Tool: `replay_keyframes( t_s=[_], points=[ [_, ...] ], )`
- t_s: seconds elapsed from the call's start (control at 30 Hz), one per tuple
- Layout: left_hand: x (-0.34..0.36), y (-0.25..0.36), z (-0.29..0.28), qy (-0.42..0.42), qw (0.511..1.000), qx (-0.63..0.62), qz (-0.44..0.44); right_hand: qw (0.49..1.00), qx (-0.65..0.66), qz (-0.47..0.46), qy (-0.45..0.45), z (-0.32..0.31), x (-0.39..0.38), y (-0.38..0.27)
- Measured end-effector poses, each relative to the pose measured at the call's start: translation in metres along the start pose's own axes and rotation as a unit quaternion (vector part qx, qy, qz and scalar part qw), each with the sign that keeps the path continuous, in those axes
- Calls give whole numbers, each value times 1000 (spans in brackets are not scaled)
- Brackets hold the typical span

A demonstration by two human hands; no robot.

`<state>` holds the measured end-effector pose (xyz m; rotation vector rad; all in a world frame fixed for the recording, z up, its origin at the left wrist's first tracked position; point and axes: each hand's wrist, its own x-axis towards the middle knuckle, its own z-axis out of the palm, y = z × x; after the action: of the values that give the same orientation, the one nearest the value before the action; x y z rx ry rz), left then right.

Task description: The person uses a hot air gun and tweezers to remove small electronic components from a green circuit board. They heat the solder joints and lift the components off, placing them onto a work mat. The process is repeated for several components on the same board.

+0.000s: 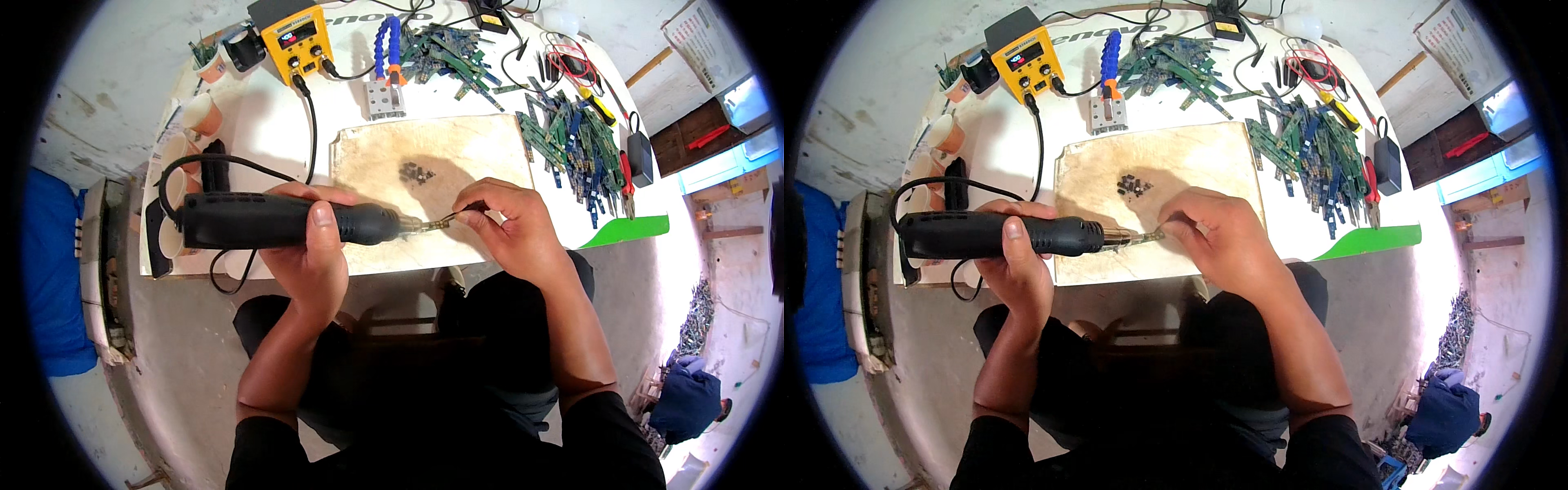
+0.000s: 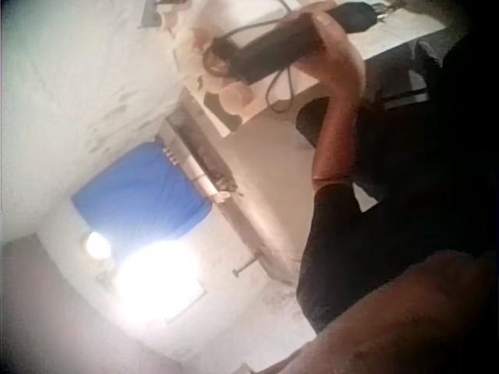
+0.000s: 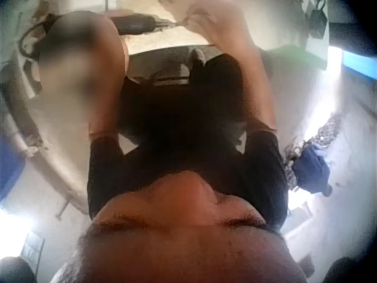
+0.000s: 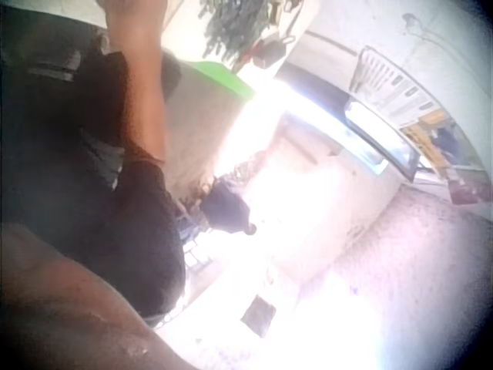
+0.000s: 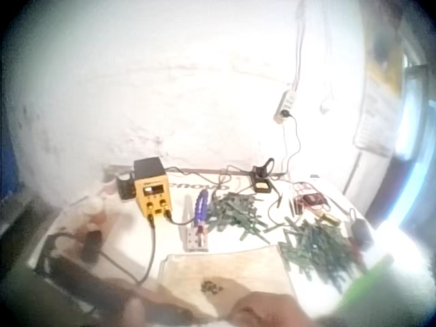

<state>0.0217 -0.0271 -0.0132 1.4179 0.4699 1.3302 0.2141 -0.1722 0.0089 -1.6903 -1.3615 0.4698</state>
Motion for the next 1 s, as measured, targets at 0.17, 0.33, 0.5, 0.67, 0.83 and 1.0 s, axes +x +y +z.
replay_keyframes(
  t_s=[0.17,0.33,0.5,0.67,0.83,1.0],
  points=[
    [1,0,0,-8,1000,-19,4,1000,1,5,5,1,0,-1],
    [2,1,0,-12,1000,-21,8,1000,-3,7,5,0,0,-1],
    [0,3,0,-15,999,-30,-12,1000,-4,7,11,1,-1,1],
    [1,-1,-1,-15,1000,-3,17,1000,-1,18,10,1,-1,-3],
    [1,1,-1,-16,1000,-17,3,1000,0,15,13,2,-1,-2],
    [1,-2,-2,-29,999,-24,26,1000,-7,11,12,1,-1,-1]
  ],
)
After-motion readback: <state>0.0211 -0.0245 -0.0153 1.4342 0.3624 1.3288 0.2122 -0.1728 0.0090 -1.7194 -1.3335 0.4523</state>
